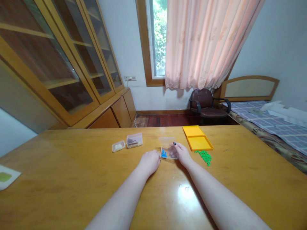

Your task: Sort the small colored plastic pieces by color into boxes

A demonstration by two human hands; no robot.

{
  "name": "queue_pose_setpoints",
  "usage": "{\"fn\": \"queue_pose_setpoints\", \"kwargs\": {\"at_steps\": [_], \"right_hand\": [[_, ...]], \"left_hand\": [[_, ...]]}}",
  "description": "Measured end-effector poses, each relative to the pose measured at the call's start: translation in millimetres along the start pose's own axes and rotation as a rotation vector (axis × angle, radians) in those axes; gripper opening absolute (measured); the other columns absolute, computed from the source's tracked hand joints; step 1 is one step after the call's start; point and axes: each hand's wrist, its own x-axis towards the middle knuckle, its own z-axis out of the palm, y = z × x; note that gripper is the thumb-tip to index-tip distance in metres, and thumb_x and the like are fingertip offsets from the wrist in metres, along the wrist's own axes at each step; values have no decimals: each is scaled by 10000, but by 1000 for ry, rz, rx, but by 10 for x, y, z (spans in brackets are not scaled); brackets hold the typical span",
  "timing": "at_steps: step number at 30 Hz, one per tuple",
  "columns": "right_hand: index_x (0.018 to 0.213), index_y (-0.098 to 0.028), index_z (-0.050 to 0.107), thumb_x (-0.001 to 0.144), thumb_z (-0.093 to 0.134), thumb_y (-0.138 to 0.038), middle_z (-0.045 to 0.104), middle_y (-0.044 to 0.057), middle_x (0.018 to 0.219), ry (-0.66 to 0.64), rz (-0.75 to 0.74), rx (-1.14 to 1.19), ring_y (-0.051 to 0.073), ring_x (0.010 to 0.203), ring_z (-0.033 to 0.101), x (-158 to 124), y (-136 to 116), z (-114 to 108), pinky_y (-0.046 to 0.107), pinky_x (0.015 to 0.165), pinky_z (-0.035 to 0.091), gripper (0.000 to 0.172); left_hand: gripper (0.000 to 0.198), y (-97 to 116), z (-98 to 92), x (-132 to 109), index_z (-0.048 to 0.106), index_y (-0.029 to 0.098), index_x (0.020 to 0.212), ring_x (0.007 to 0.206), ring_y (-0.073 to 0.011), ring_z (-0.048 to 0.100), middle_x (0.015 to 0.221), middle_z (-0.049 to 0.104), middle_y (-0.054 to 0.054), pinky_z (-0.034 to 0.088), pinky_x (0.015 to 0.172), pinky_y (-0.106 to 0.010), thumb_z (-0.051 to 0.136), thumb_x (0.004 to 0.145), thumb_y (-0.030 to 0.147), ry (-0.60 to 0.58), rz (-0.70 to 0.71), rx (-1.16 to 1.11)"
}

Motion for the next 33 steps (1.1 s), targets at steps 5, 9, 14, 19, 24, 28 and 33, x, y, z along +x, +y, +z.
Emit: {"fn": "queue_pose_setpoints", "kwargs": {"at_steps": [5,9,14,19,24,28,33], "right_hand": [[833,-145,594,709,560,-503,632,27,628,18,-28,-18,117,443,556,-17,-27,26,225,413,454,381],[833,-145,595,718,558,-488,632,33,644,27,-27,-26,121,449,564,-25,-38,29,223,407,453,364],[845,-152,598,726,553,-480,650,44,672,17,-11,-23,134,460,576,-10,-13,13,234,411,452,353],[860,-151,595,720,553,-500,641,34,654,19,-9,-16,126,459,568,15,26,-3,228,419,449,378],[866,-147,600,718,545,-519,641,34,656,11,-22,-29,123,458,566,23,34,-11,227,417,447,405],[867,-145,602,725,539,-508,636,30,638,4,-9,-28,121,455,563,13,14,-3,225,421,446,395],[848,-143,604,727,540,-487,624,24,602,21,-23,-46,116,438,546,-3,-12,6,225,422,445,370]], "left_hand": [[240,-15,-13,44,612,196,842,815,-159,570,875,607,-53,417,718,-255,390,866,285,174,17,-128],[180,-53,-2,64,602,205,864,844,-163,561,892,600,-43,406,737,-261,436,848,271,216,-23,-127],[151,-170,9,49,611,221,831,814,-170,567,869,604,-37,406,700,-263,479,825,292,81,-4,-80],[189,-172,76,69,619,222,804,796,-177,573,859,613,-35,407,689,-260,575,754,399,23,7,-122],[153,-133,162,116,628,220,785,774,-183,591,832,644,-35,413,669,-260,598,736,363,-21,-51,-175],[151,-166,184,133,645,212,768,740,-175,595,782,656,-41,411,660,-251,574,756,344,-60,-63,-195],[165,-217,152,127,633,206,749,740,-165,580,790,638,-34,395,645,-240,539,780,337,16,-20,-186]]}}
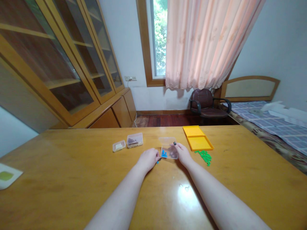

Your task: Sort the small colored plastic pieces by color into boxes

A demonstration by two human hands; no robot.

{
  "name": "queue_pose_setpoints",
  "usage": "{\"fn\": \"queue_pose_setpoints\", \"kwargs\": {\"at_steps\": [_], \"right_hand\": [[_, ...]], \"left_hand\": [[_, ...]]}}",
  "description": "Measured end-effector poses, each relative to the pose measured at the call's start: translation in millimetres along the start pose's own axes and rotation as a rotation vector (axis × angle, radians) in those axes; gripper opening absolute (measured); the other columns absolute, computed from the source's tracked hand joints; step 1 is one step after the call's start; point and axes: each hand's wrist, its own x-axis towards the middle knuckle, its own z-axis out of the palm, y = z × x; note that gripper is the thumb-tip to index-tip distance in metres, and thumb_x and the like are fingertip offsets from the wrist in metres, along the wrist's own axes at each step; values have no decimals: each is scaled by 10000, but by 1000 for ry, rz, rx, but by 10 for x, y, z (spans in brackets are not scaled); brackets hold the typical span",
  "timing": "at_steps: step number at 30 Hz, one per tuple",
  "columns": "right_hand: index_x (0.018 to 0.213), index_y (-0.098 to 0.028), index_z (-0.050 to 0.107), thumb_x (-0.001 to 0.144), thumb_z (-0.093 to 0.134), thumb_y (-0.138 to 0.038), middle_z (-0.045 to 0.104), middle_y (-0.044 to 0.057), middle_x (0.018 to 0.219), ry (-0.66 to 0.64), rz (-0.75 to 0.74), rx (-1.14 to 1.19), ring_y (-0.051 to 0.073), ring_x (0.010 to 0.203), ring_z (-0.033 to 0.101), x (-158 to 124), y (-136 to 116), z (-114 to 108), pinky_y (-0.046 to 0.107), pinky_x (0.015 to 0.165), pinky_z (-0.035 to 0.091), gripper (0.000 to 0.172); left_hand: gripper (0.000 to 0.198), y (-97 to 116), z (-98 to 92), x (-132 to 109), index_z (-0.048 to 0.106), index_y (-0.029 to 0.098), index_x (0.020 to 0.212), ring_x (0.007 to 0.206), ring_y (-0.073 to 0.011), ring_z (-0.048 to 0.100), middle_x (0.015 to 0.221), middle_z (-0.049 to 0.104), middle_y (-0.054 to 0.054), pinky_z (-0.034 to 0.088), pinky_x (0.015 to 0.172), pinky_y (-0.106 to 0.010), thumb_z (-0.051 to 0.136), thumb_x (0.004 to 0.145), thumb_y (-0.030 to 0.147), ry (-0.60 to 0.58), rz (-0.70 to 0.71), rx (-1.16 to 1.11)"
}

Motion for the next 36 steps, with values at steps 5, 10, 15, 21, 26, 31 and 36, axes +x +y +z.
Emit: {"fn": "queue_pose_setpoints", "kwargs": {"at_steps": [5,10,15,21,26,31,36], "right_hand": [[856,-153,600,725,540,-477,656,49,727,-4,11,-4,125,473,574,-5,-14,2,232,421,452,355],[868,-153,592,734,526,-467,648,39,683,11,27,-4,120,461,571,-1,-13,8,223,421,450,347],[875,-148,592,742,516,-477,655,43,688,2,17,-13,118,452,568,-3,-13,10,224,423,452,363],[875,-152,593,736,528,-476,652,35,662,0,14,-10,119,441,563,-7,-19,5,226,418,448,359],[882,-154,592,726,533,-495,649,35,641,-3,23,-14,125,445,568,-14,-26,6,226,412,442,380],[857,-154,591,714,549,-486,646,30,661,-1,33,21,117,449,564,-1,-3,9,225,419,446,364],[847,-150,599,725,545,-474,649,43,698,-5,20,13,120,464,569,-4,-12,14,229,420,448,350]], "left_hand": [[173,-82,-112,-11,624,208,831,798,-159,567,862,616,-38,396,688,-241,472,827,291,97,52,25],[156,-145,-160,-27,639,228,855,840,-164,560,894,603,-36,396,744,-254,489,809,234,44,118,75],[127,-147,-123,-24,641,242,850,830,-173,563,882,606,-25,401,723,-258,546,767,240,15,120,93],[135,-134,-64,-8,631,218,839,828,-170,570,882,610,-41,402,710,-249,508,796,250,-31,67,84],[144,-132,-27,8,607,190,829,820,-179,575,878,611,-58,405,698,-257,478,821,253,-31,44,80],[140,-136,-64,9,597,183,833,816,-170,567,881,605,-57,397,701,-254,479,830,258,17,19,34],[126,-27,-78,26,589,178,848,843,-152,553,898,599,-41,405,748,-248,482,836,244,166,38,-130]]}}
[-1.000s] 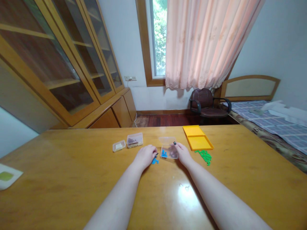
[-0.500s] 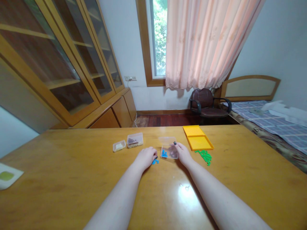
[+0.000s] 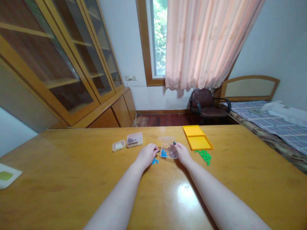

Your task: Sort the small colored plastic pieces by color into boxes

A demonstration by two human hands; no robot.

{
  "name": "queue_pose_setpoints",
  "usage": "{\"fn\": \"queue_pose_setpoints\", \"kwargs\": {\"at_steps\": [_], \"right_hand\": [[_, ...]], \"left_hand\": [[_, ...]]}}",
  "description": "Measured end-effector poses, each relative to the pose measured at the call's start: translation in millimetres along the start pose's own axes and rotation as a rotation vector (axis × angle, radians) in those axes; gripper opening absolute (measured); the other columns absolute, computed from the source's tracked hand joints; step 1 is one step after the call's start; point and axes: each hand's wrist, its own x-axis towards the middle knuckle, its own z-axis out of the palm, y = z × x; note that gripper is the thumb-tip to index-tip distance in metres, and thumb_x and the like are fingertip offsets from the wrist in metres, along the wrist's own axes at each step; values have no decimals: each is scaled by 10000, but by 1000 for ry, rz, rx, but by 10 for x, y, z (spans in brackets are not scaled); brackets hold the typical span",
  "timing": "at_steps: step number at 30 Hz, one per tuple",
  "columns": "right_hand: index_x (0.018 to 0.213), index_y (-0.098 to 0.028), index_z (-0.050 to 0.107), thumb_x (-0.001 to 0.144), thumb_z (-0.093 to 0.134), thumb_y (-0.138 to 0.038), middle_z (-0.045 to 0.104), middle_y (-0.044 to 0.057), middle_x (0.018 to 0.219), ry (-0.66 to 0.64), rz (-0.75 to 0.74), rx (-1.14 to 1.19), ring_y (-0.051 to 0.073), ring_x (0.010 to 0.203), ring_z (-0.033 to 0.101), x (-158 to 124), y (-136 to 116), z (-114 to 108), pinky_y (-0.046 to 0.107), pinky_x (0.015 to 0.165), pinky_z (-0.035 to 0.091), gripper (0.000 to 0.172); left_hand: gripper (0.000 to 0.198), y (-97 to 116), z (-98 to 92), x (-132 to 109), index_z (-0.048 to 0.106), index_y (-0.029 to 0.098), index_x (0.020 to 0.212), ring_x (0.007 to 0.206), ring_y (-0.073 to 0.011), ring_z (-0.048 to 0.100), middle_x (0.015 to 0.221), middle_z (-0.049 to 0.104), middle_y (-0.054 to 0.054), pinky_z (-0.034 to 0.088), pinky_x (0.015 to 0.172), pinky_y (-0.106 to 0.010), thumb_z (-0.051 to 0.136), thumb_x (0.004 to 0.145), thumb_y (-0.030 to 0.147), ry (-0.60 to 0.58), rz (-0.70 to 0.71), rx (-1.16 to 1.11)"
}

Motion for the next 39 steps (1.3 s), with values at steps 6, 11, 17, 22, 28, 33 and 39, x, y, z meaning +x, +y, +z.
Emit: {"fn": "queue_pose_setpoints", "kwargs": {"at_steps": [6,11,17,22,28,33,39], "right_hand": [[812,-153,605,706,558,-494,640,34,657,17,-36,-13,124,457,550,-11,-17,-1,244,430,463,360],[830,-158,601,718,554,-479,654,46,701,13,-13,-8,114,455,549,-3,1,-4,237,435,468,344],[839,-161,598,734,544,-459,647,32,655,6,22,14,118,448,555,7,12,-19,229,422,450,321],[833,-155,594,732,548,-453,648,37,664,12,1,9,111,450,547,15,26,-22,232,434,460,318],[844,-154,608,732,547,-473,657,50,700,10,-11,-10,115,462,555,3,18,-10,237,441,469,343],[846,-154,613,738,541,-464,657,45,693,15,-21,-29,115,467,554,-20,-16,-4,238,449,474,336],[840,-154,610,745,536,-435,626,16,586,18,-15,-18,118,432,540,-6,1,-8,244,443,468,306]], "left_hand": [[217,195,148,24,564,191,1030,965,-160,539,1041,587,-45,406,852,-266,472,843,250,75,55,-121],[182,2,-2,-4,589,208,966,942,-155,554,1011,608,-35,407,816,-250,452,848,235,57,-45,-16],[124,-312,-160,-24,635,208,845,856,-155,578,914,637,-32,412,759,-236,526,785,212,-129,-79,107],[143,-314,-152,-39,656,231,837,845,-156,586,898,647,-21,414,749,-230,557,745,185,-195,-17,96],[191,-227,-168,-71,664,252,911,878,-162,587,949,651,-24,410,783,-241,542,769,213,-240,64,87],[164,-233,-129,-63,665,239,848,840,-167,590,906,651,-32,411,750,-244,516,780,226,-218,67,120],[137,-247,-70,-52,639,206,810,789,-171,593,869,645,-44,415,695,-244,507,778,227,-212,14,162]]}}
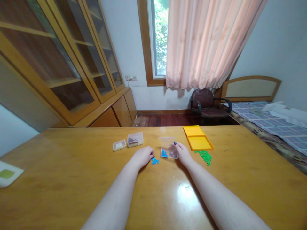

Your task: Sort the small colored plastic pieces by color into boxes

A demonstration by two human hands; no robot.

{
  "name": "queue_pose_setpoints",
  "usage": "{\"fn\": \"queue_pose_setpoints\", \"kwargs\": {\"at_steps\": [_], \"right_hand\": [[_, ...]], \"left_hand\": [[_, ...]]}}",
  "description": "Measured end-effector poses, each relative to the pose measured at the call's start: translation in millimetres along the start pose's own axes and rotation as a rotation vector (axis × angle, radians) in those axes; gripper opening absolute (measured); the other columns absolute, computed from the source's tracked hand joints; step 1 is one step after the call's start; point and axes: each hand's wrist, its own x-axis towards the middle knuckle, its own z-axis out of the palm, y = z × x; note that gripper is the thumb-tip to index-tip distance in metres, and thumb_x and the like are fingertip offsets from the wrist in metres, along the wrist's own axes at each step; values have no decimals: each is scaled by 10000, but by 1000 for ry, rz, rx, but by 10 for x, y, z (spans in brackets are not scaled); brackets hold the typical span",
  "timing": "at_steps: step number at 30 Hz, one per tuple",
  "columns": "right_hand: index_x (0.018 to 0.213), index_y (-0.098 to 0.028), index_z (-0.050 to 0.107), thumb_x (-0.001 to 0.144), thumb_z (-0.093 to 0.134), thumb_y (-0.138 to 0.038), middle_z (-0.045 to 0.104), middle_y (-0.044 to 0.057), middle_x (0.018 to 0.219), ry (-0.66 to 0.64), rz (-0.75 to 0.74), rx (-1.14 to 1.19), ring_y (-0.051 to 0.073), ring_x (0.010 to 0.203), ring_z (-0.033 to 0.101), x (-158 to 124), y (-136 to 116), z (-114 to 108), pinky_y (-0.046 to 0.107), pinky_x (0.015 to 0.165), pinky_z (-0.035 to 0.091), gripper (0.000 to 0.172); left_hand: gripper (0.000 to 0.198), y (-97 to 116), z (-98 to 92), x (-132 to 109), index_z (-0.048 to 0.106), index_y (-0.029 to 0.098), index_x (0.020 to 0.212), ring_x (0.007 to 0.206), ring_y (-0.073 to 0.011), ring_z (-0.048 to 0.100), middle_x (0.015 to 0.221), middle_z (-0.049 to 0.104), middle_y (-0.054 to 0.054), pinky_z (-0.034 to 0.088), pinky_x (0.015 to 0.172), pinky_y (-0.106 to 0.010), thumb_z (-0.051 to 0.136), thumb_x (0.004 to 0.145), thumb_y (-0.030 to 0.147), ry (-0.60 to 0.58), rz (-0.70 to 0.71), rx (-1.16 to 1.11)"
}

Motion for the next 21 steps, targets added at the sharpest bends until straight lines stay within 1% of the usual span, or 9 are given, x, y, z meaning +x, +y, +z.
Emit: {"fn": "queue_pose_setpoints", "kwargs": {"at_steps": [6,10,13,18,21], "right_hand": [[825,-155,601,748,536,-405,652,44,718,5,22,14,112,467,560,-8,-24,0,228,424,462,269],[826,-152,601,755,531,-407,640,40,670,-1,19,-2,119,459,565,-21,-51,9,221,411,451,274],[823,-154,602,744,546,-424,645,43,677,-2,15,-1,120,461,570,-17,-41,12,218,408,448,286],[848,-157,596,722,564,-472,634,24,636,-9,45,44,119,447,561,6,5,12,219,404,443,341],[855,-159,598,718,564,-482,644,32,657,-11,36,39,122,457,565,3,7,12,222,408,443,352]], "left_hand": [[152,16,48,11,610,199,820,778,-190,599,856,641,-52,413,657,-264,469,807,255,15,20,42],[217,61,90,35,596,183,823,768,-200,602,850,630,-71,419,661,-286,405,851,282,43,28,109],[233,111,120,56,585,186,850,784,-201,601,863,622,-69,425,680,-294,379,868,292,53,38,129],[252,170,157,84,559,159,886,809,-208,599,891,606,-93,433,702,-313,331,891,267,20,-32,172],[245,184,154,89,543,151,904,806,-209,594,894,596,-93,432,703,-318,320,898,254,62,-56,171]]}}
